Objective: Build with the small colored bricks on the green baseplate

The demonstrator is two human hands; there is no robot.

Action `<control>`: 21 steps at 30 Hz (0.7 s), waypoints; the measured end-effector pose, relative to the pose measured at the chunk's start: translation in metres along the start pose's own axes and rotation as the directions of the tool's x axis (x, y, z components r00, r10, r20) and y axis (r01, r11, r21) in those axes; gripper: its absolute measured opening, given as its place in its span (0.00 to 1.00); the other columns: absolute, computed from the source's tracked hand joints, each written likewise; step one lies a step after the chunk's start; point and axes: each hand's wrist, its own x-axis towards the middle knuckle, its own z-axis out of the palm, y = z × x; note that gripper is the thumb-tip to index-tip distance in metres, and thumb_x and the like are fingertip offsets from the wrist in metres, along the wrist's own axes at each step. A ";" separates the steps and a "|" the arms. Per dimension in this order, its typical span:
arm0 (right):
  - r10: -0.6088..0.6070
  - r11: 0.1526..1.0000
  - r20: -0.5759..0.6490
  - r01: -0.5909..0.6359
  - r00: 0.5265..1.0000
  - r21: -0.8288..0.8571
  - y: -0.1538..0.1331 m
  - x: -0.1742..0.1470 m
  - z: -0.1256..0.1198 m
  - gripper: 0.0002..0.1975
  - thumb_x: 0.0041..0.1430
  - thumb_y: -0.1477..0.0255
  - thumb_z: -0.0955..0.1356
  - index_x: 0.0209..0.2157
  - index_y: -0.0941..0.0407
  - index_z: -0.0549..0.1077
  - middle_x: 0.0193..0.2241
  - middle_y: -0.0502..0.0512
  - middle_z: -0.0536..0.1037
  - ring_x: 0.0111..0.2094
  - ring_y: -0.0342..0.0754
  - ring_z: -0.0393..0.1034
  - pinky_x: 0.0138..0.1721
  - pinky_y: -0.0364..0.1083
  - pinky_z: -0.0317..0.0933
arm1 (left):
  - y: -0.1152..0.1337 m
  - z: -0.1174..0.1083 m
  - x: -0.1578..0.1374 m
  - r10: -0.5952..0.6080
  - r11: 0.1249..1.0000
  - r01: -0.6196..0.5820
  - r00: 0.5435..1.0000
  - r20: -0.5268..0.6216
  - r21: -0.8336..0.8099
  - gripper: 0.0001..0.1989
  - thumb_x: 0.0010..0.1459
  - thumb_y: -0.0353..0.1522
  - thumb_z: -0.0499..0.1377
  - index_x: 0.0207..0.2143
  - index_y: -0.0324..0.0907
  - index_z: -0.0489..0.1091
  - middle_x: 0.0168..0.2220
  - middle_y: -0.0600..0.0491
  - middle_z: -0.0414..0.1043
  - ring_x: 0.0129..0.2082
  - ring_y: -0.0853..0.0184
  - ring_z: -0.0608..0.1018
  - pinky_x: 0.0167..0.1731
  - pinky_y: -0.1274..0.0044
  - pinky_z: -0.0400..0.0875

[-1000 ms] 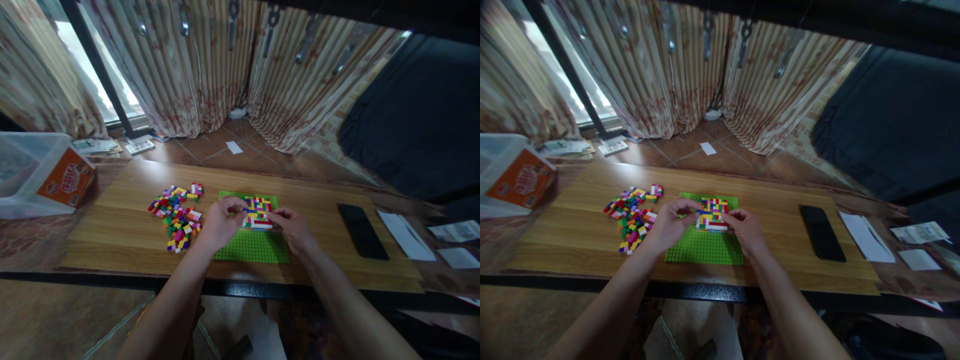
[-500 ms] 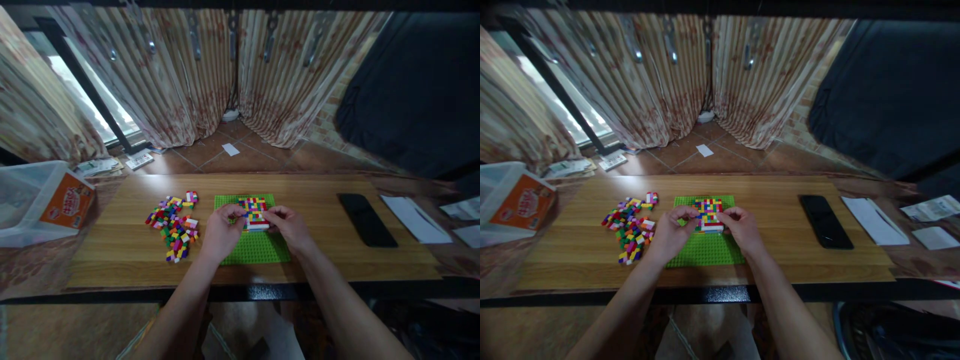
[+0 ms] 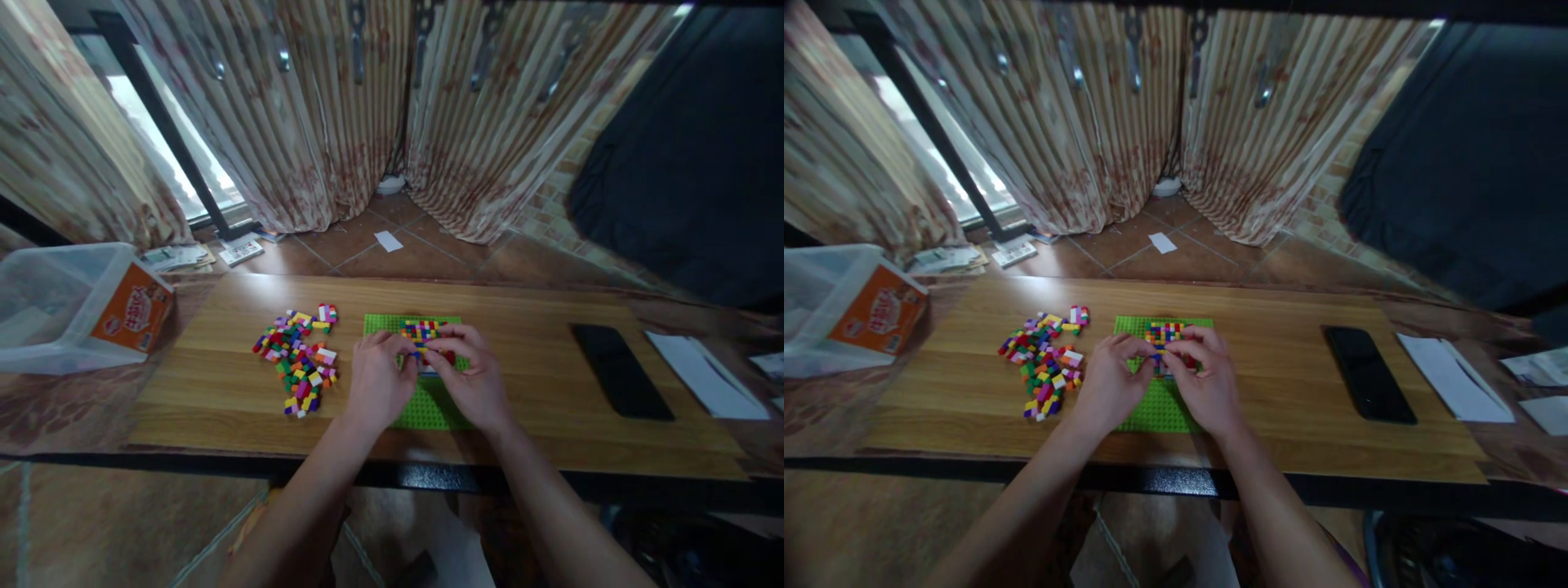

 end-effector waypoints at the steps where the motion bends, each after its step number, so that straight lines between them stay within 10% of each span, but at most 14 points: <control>1: -0.011 1.000 0.014 0.011 1.000 -0.016 0.001 0.000 0.000 0.05 0.59 0.66 0.71 0.34 0.49 0.81 0.45 0.56 0.75 0.50 0.54 0.69 0.53 0.56 0.63 | 0.001 0.001 0.000 0.000 1.000 0.000 1.000 0.005 0.016 0.07 0.54 0.25 0.60 0.31 0.42 0.76 0.33 0.50 0.77 0.38 0.60 0.77 0.43 0.67 0.68; 11: -0.050 0.995 0.057 0.054 0.997 -0.078 0.006 -0.001 0.004 0.06 0.60 0.67 0.70 0.32 0.49 0.81 0.47 0.56 0.74 0.50 0.55 0.66 0.51 0.58 0.64 | 0.002 0.005 0.001 -0.220 0.948 0.222 0.975 0.033 -0.226 0.09 0.54 0.24 0.62 0.31 0.45 0.80 0.33 0.54 0.79 0.36 0.65 0.78 0.41 0.73 0.69; 21: -0.097 0.989 0.063 0.103 0.993 -0.106 0.005 -0.002 0.006 0.04 0.61 0.69 0.70 0.33 0.50 0.79 0.48 0.56 0.74 0.51 0.55 0.65 0.51 0.57 0.65 | -0.010 0.012 0.004 -0.388 0.620 0.408 0.902 0.191 -0.670 0.07 0.46 0.21 0.63 0.28 0.38 0.77 0.25 0.58 0.74 0.26 0.73 0.73 0.30 0.80 0.66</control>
